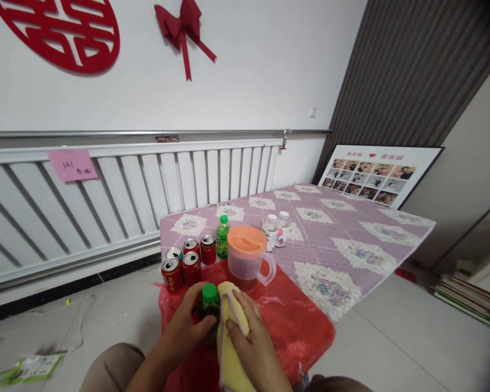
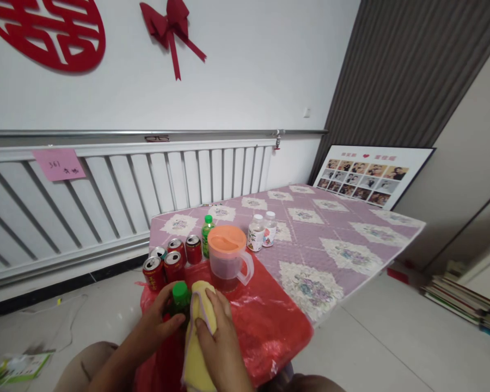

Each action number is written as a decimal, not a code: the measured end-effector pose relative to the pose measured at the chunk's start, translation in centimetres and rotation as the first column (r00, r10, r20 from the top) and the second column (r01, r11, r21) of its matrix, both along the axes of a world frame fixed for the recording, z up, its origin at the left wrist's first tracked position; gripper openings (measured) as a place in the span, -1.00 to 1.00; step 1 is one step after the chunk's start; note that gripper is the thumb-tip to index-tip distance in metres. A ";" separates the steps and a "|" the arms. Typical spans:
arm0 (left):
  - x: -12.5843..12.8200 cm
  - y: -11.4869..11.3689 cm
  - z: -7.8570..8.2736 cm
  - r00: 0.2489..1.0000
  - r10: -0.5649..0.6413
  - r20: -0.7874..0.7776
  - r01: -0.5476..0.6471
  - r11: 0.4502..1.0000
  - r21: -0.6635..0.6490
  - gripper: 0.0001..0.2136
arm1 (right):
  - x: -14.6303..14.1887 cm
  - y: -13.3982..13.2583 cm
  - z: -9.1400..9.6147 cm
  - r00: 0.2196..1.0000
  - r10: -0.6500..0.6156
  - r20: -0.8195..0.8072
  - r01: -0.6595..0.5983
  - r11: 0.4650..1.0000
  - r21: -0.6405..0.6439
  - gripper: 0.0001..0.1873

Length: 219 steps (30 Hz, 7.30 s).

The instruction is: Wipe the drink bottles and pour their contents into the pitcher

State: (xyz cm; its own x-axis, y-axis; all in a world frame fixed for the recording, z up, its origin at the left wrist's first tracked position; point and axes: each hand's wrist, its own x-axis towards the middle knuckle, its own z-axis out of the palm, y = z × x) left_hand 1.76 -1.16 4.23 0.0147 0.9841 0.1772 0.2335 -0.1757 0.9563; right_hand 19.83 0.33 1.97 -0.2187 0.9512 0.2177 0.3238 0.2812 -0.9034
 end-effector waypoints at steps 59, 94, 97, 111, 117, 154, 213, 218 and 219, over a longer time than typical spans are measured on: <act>-1.4 0.7 -0.5 1.000 -0.026 -0.005 0.026 0.996 -0.084 -0.45 | 1.3 2.6 1.7 0.987 0.073 -0.141 -0.081 0.995 -0.055 -0.43; -0.7 0.0 -1.3 0.996 0.088 -0.031 -0.091 0.989 -0.115 -0.37 | 3.1 8.3 3.3 0.937 0.349 -0.005 -0.347 0.930 -0.126 -0.24; -0.4 -0.2 -1.6 0.995 0.095 -0.034 -0.098 0.989 -0.106 -0.39 | 3.3 7.7 4.3 0.940 0.332 -0.080 -0.338 0.936 -0.099 -0.22; 0.3 0.1 -1.8 0.957 0.269 -0.111 -0.270 0.963 -0.002 -0.53 | 2.2 7.1 2.3 0.878 0.477 0.037 -0.475 0.878 -0.052 -0.30; 0.7 0.2 -2.5 0.948 0.315 0.039 -0.313 0.948 -0.056 -0.40 | 1.4 6.3 2.6 0.925 0.378 -0.037 -0.373 0.923 0.097 -0.35; -0.2 -0.2 -0.8 0.988 0.126 -0.092 -0.137 0.983 -0.121 -0.47 | 2.4 7.6 2.4 0.862 0.501 0.074 -0.500 0.865 -0.037 -0.39; 0.4 -0.1 -0.2 0.997 0.067 -0.034 -0.071 0.989 -0.131 -0.45 | 2.9 7.2 2.8 0.859 0.505 0.082 -0.504 0.863 -0.035 -0.42; 0.5 -0.1 -0.2 0.997 0.078 -0.030 -0.081 0.989 -0.123 -0.44 | 2.8 7.3 2.5 0.869 0.489 0.080 -0.490 0.872 -0.001 -0.45; 0.5 -0.1 -0.2 0.997 0.076 -0.031 -0.079 0.990 -0.117 -0.44 | 2.7 7.3 2.5 0.882 0.467 0.059 -0.470 0.882 0.037 -0.42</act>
